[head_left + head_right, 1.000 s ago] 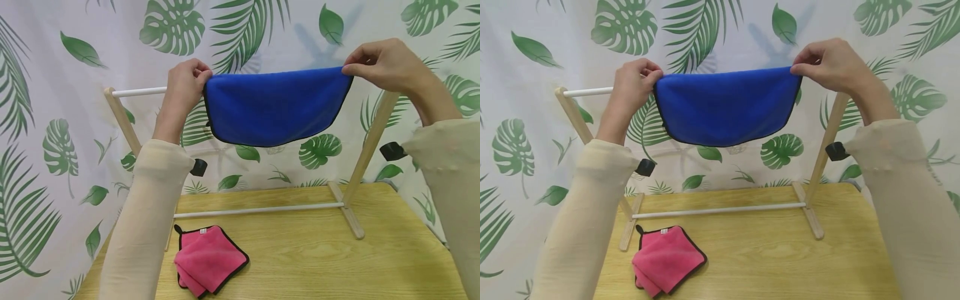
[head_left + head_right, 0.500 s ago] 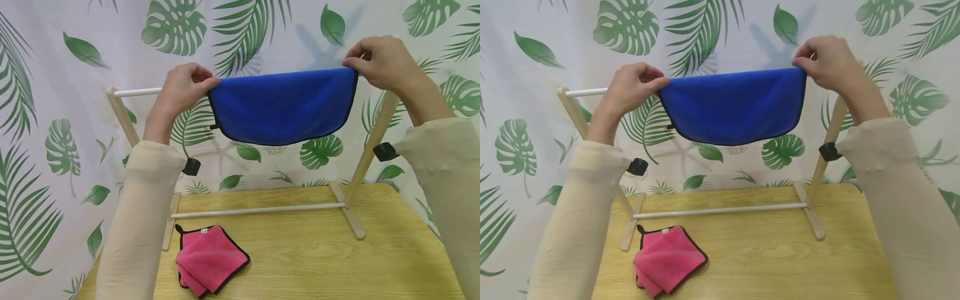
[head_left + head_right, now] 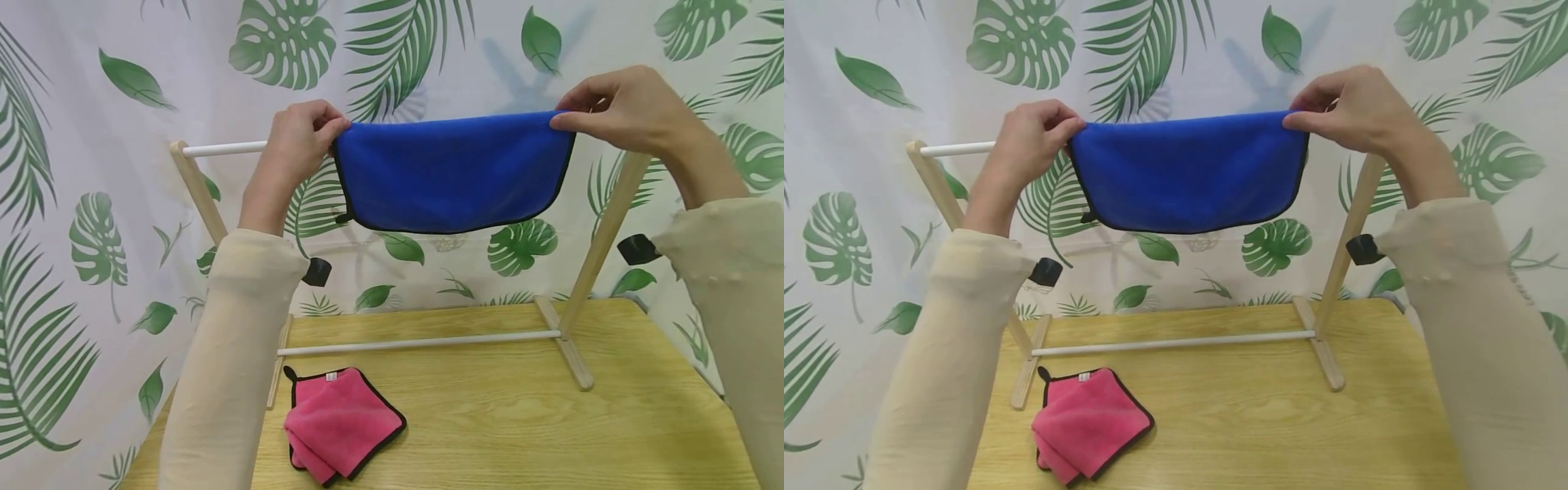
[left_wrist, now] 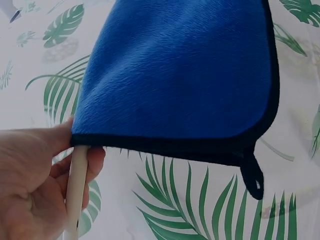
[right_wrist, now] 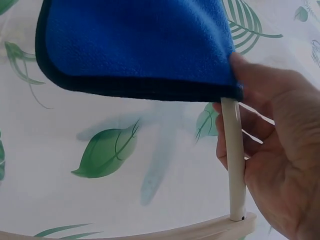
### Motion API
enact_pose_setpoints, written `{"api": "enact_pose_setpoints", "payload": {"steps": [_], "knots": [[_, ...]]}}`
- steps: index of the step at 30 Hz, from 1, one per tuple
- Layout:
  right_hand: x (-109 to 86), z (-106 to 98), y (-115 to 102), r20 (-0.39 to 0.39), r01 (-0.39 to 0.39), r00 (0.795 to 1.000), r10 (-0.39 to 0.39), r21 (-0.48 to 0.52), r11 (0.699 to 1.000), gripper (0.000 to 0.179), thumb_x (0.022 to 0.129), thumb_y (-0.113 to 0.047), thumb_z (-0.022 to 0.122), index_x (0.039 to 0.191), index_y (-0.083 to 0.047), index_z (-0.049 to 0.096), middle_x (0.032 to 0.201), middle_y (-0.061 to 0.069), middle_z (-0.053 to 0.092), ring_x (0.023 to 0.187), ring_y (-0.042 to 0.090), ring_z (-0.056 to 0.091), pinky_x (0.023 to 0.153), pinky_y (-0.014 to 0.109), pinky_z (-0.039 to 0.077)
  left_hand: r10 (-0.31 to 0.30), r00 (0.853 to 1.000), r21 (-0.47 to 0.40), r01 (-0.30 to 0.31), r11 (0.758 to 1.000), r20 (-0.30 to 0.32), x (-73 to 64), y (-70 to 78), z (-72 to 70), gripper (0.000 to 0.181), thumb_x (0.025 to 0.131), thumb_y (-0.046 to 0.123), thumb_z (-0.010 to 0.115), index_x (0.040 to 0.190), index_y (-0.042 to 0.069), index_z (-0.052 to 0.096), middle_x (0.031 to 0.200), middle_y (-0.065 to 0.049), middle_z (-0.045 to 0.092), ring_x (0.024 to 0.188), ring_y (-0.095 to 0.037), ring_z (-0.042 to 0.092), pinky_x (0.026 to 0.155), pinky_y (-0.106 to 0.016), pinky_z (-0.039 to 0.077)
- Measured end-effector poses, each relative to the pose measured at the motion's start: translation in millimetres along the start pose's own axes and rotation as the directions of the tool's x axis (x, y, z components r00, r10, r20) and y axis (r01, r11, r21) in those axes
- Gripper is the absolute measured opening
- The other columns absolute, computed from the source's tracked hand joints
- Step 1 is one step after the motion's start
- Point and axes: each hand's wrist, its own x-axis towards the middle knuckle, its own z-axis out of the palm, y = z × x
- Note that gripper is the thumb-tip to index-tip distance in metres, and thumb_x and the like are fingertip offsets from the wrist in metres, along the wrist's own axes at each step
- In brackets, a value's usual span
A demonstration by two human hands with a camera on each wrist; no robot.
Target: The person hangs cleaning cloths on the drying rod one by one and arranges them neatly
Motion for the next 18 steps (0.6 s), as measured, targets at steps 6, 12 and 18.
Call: {"api": "enact_pose_setpoints", "payload": {"steps": [6, 12, 18], "knots": [[-0.4, -1.4, -0.2, 0.018, -0.008, 1.0, 0.008, -0.037, 0.999, 0.037, 0.1, -0.031, 0.07, 0.116, 0.002, 0.073, 0.092, 0.002, 0.066, 0.085, 0.017, 0.049, 0.073, 0.018, 0.037, -0.045, 0.998, 0.038, 0.047, 0.998, -0.053, 0.7, 3.8, 3.2, 0.03, 0.109, 0.029, 0.055, 0.123, 0.005, 0.067, 0.11, -0.01, 0.067, 0.095, -0.021, 0.057, 0.081, -0.025, 0.046], [2.0, -4.0, 0.7, 0.025, -0.032, 0.999, 0.033, -0.034, 0.999, 0.037, 0.103, -0.033, 0.066, 0.111, 0.002, 0.075, 0.083, -0.007, 0.064, 0.083, 0.021, 0.044, 0.07, 0.025, 0.034, 0.027, 1.0, 0.046, -0.027, 0.999, 0.01, -0.9, -2.7, -4.1, 0.034, 0.109, 0.031, 0.055, 0.118, 0.005, 0.075, 0.102, -0.008, 0.068, 0.094, -0.019, 0.054, 0.081, -0.027, 0.041], [0.5, -3.1, 1.8, 0.039, -0.012, 0.999, 0.014, -0.054, 0.998, 0.037, 0.106, -0.032, 0.061, 0.117, 0.001, 0.074, 0.09, 0.002, 0.069, 0.084, 0.019, 0.047, 0.071, 0.022, 0.035, 0.079, 0.984, 0.002, -0.08, 0.997, 0.161, -3.0, -8.5, -14.6, 0.035, 0.106, 0.028, 0.059, 0.133, 0.008, 0.07, 0.126, -0.008, 0.069, 0.113, -0.019, 0.061, 0.098, -0.032, 0.046]]}}
